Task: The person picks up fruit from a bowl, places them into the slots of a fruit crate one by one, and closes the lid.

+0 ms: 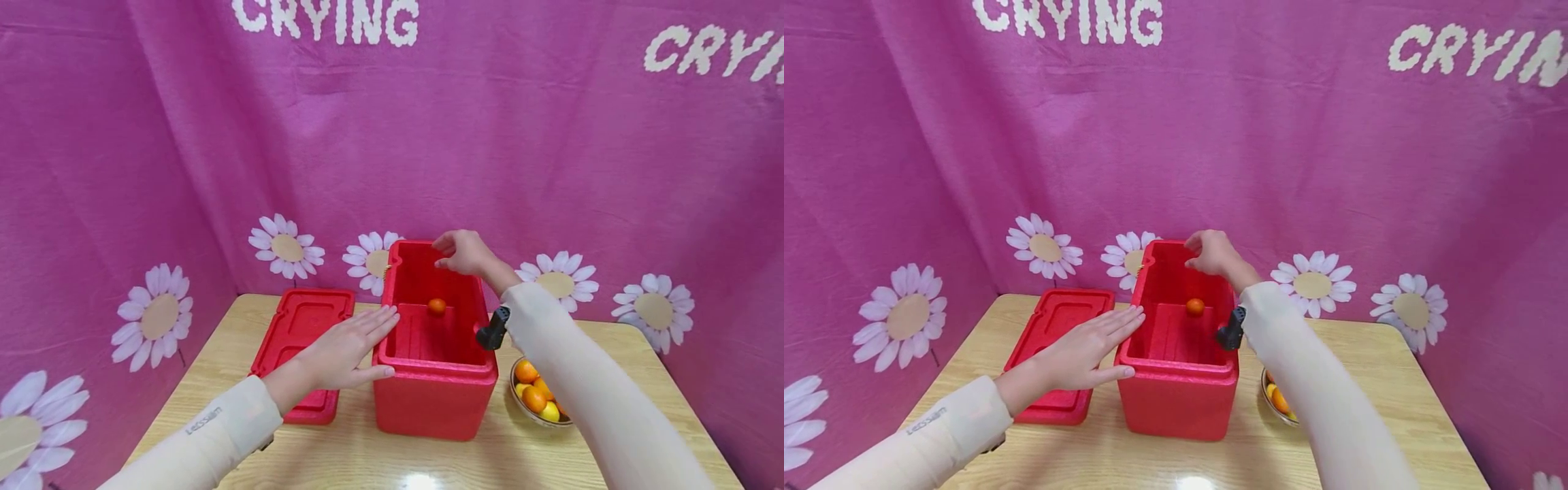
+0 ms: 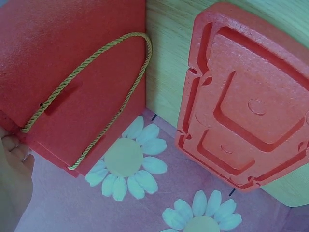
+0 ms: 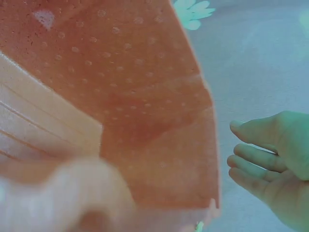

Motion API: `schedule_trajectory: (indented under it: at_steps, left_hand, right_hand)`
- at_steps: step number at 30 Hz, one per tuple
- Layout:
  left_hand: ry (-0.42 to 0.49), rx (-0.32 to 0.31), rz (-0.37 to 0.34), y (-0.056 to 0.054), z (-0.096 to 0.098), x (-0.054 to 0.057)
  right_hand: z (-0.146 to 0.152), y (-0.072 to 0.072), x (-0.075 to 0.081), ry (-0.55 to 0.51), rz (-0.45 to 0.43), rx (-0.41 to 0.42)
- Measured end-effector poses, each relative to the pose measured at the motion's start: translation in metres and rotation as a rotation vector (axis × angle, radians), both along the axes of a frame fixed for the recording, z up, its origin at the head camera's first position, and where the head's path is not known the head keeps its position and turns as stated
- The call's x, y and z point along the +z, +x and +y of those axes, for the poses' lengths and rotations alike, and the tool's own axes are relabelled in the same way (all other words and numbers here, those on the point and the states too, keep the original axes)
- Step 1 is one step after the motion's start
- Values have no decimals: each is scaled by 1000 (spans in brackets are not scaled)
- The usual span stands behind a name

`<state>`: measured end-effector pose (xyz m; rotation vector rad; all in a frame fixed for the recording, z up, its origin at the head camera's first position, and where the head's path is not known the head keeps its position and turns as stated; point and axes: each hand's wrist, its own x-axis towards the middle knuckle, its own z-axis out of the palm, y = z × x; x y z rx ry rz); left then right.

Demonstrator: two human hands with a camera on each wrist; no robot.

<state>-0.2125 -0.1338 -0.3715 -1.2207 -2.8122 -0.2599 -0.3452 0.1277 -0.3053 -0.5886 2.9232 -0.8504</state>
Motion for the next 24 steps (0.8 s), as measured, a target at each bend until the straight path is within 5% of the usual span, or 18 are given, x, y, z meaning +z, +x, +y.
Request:
schedule_trajectory:
  at_steps: [12, 24]
  left_hand:
    - [6, 9, -7, 2, 0, -1]
    - [14, 2, 3, 2, 1, -1]
  right_hand:
    - [45, 38, 3, -55, 105, -2]
    - [95, 80, -28, -123, 233, 50]
